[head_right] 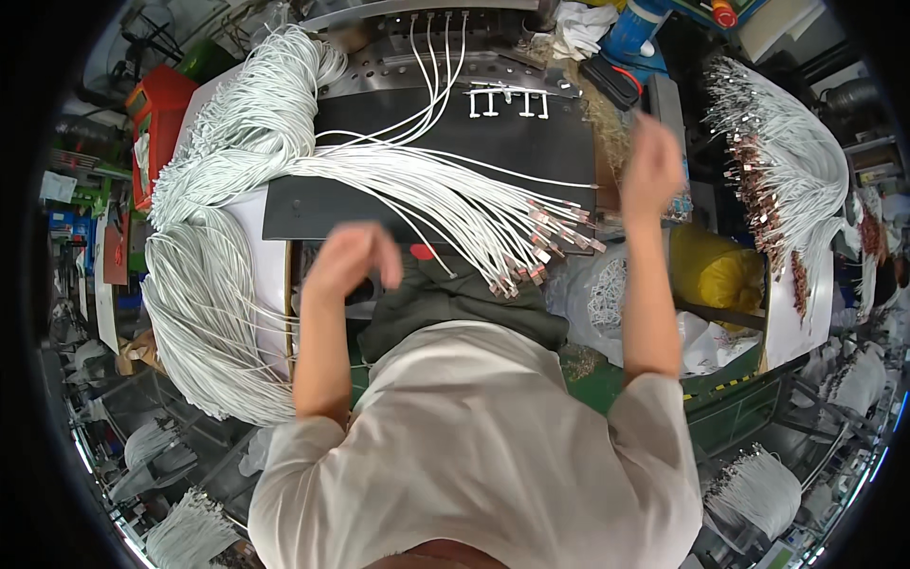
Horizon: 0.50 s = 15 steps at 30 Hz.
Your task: The person arranges cables into a metal fixture by hand, inserts them into a press machine, and presses the machine buttons to process the cable ends.
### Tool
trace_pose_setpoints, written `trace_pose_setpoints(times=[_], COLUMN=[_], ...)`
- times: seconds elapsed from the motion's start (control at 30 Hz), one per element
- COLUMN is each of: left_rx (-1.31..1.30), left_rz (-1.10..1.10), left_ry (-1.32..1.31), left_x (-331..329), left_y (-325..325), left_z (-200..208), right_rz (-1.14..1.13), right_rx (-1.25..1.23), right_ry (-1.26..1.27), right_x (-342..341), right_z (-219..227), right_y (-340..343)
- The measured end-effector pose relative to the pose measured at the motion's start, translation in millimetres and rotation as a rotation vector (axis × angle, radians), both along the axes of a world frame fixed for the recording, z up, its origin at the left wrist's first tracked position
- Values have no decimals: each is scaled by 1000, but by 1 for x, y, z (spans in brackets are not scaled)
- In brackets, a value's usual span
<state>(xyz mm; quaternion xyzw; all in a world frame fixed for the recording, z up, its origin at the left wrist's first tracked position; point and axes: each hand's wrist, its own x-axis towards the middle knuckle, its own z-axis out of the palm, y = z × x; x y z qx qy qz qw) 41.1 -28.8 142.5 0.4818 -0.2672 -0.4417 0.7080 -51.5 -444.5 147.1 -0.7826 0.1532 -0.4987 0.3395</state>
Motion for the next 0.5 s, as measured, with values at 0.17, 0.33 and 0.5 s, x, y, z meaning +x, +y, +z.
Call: trace_pose_setpoints(times=[0.17,0.33,0.5], left_rx=[142,265,394], left_rz=[790,867,944], left_ry=[369,125,163], left_x=[-53,-34,-18], left_y=[69,70,68], left_z=[-107,-94,-115], right_rz=[43,311,191], right_rx=[386,763,417], right_ry=[288,412,606], right_x=[-153,-130,-104], right_z=[-118,-126,-108], right_y=[32,128,135])
